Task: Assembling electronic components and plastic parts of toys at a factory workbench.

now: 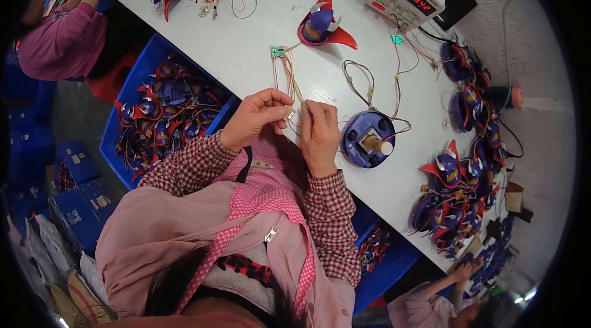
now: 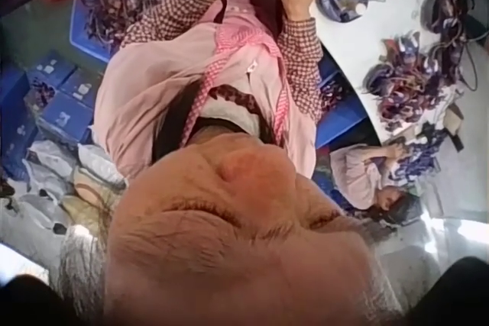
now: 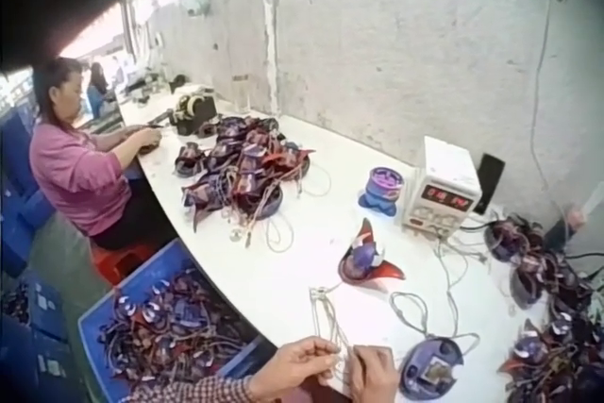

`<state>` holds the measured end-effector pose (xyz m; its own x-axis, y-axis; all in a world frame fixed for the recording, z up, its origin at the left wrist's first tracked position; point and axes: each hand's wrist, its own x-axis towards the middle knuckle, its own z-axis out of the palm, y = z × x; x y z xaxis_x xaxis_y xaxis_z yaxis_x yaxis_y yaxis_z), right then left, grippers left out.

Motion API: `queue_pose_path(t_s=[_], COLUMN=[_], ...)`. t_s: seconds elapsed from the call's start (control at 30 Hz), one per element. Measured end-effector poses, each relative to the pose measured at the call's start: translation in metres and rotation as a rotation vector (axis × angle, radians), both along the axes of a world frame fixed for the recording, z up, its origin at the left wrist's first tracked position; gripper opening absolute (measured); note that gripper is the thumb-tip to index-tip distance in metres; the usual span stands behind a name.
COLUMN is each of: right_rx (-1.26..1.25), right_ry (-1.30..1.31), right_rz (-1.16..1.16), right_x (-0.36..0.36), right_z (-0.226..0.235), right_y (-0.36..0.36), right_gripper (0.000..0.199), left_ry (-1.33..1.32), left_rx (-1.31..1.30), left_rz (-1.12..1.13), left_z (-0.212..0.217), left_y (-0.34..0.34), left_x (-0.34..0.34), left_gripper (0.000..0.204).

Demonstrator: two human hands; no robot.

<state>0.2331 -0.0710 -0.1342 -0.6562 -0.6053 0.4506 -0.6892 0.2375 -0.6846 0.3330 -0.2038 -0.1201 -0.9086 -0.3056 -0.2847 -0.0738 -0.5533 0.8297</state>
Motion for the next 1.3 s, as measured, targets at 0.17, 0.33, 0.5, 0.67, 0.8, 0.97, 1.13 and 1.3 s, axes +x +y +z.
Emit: queue_pose_path(t_s=[0.17,0.33,0.5,0.67,0.8,0.97,1.13,1.3], right_rx=[-0.041,0.048,0.016,-0.016,0.012,-0.031,-0.137,-0.009], right_ry=[-0.107,-0.204,-0.104,-0.031,-0.051,-0.023,-0.248,-0.207], right_rz=[-0.043,0.127,0.154,0.183,0.153,-0.063,-0.352,-0.239], right_x=[0.005,0.012,0.012,0.014,0.015,0.034,-0.008,-0.036], right_z=[0.017,0.034,0.026,0.020,0.027,0.046,0.059,0.044], right_y=[0.006,0.007,0.003,0.003,0.009,0.085,0.111,0.099], right_gripper=[0.021,0.016,0.015,0.018,0.022,0.033,0.036,0.029], left_ry=[0.006,0.042,0.069,0.002,-0.052,0.111,0.440,0.395], left_rx=[-0.041,-0.046,-0.013,-0.062,-0.063,-1.497,-1.348,-1.483], left_rz=[0.027,0.060,0.080,0.086,0.026,0.156,-0.101,-0.153], left_z=[-0.003,-0.008,-0.010,-0.006,-0.004,0.016,0.021,-0.007], left_y=[0.001,0.006,0.009,0.011,0.007,0.020,0.076,0.094], left_x=[-0.002,-0.002,-0.001,-0.002,-0.008,-0.017,-0.067,-0.092], left_gripper=[0.018,0.016,0.014,0.013,0.021,0.057,0.094,0.110])
